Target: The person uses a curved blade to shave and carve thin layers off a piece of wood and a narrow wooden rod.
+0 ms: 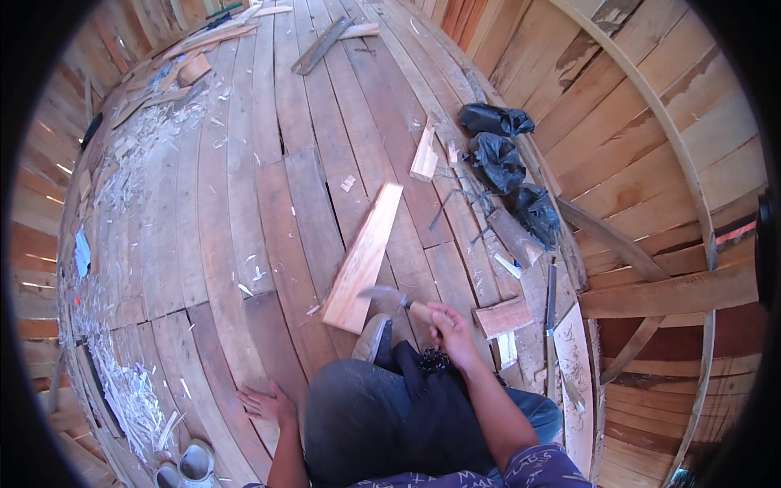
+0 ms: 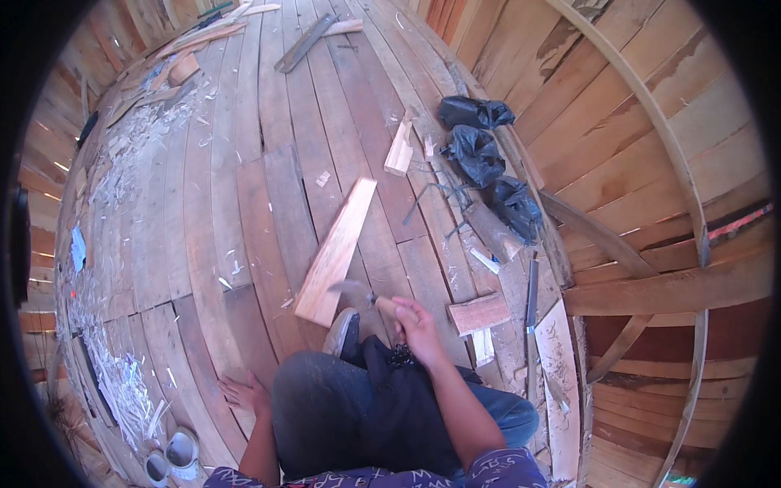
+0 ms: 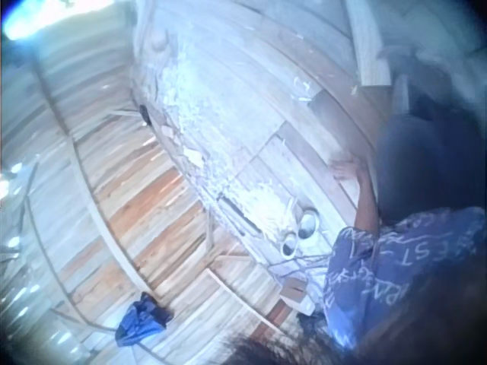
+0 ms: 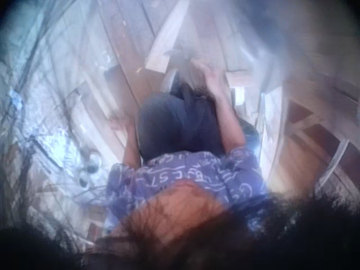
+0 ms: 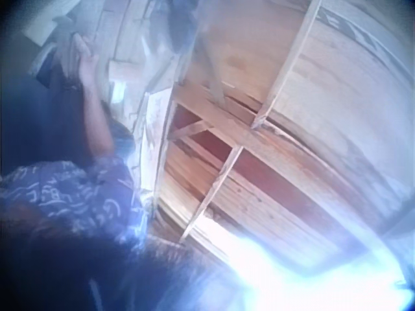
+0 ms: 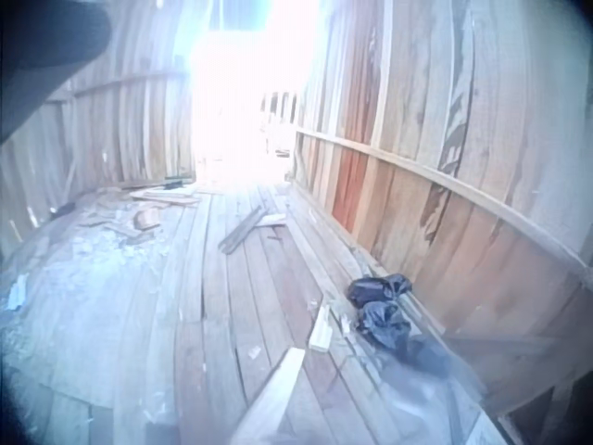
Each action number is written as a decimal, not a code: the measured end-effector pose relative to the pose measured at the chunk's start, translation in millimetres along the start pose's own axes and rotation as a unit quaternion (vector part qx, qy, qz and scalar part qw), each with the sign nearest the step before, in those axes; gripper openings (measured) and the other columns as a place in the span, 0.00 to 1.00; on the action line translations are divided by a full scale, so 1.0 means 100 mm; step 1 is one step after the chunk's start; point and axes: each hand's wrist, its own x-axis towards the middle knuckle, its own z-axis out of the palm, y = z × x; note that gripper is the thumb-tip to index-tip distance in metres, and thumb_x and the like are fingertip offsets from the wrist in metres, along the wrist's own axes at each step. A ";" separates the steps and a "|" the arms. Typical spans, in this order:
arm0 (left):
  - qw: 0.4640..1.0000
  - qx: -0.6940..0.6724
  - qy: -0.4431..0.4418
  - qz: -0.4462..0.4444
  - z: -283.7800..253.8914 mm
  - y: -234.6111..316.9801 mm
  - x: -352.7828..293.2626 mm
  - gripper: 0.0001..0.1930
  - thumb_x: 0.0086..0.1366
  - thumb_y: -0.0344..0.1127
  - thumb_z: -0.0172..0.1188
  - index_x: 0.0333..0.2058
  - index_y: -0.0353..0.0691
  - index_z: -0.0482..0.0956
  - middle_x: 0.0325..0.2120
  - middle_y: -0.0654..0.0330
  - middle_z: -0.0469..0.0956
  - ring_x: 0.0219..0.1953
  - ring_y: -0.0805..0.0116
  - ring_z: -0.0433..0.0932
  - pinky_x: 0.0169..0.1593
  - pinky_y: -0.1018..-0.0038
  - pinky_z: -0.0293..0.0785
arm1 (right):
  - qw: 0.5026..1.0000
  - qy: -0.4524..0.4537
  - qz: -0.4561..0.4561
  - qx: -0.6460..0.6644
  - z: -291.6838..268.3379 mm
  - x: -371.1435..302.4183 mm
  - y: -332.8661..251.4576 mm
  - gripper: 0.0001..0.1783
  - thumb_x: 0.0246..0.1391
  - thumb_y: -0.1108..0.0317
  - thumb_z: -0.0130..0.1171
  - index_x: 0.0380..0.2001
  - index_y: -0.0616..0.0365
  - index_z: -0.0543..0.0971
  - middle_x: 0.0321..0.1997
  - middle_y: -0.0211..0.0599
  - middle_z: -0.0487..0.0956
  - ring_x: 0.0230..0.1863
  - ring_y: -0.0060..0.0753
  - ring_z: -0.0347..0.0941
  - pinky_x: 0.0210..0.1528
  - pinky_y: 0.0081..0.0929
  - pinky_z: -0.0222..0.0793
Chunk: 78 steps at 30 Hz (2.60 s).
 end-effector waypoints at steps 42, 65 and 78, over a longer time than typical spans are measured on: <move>0.808 -0.057 -0.024 0.586 -2.02 2.59 0.23 0.09 0.52 0.38 0.67 0.31 0.43 0.85 0.27 0.55 0.83 0.39 0.56 0.80 0.60 0.54 0.60 | 0.936 -0.015 -0.091 0.339 -0.69 -1.79 0.42 0.19 0.61 0.71 0.54 0.54 0.64 0.68 0.39 0.47 0.81 0.33 0.38 0.81 0.31 0.29 0.76; 0.282 0.038 0.260 0.923 -3.89 1.08 -0.40 0.07 0.50 0.36 0.63 0.24 0.53 0.72 0.34 0.74 0.78 0.41 0.75 0.74 0.41 0.69 0.60 | 0.931 0.129 -0.294 -0.171 -0.37 -1.73 0.11 0.19 0.53 0.69 0.56 0.47 0.67 0.74 0.40 0.52 0.80 0.44 0.54 0.78 0.49 0.41 0.72; 0.481 0.092 -0.001 0.872 -3.57 0.50 -0.22 0.22 0.48 0.45 0.70 0.40 0.44 0.76 0.49 0.55 0.74 0.55 0.54 0.71 0.59 0.52 0.62 | 0.916 -0.164 -0.238 -0.277 0.29 -1.18 -0.16 0.15 0.45 0.70 0.67 0.35 0.62 0.74 0.31 0.47 0.77 0.36 0.47 0.76 0.41 0.39 0.69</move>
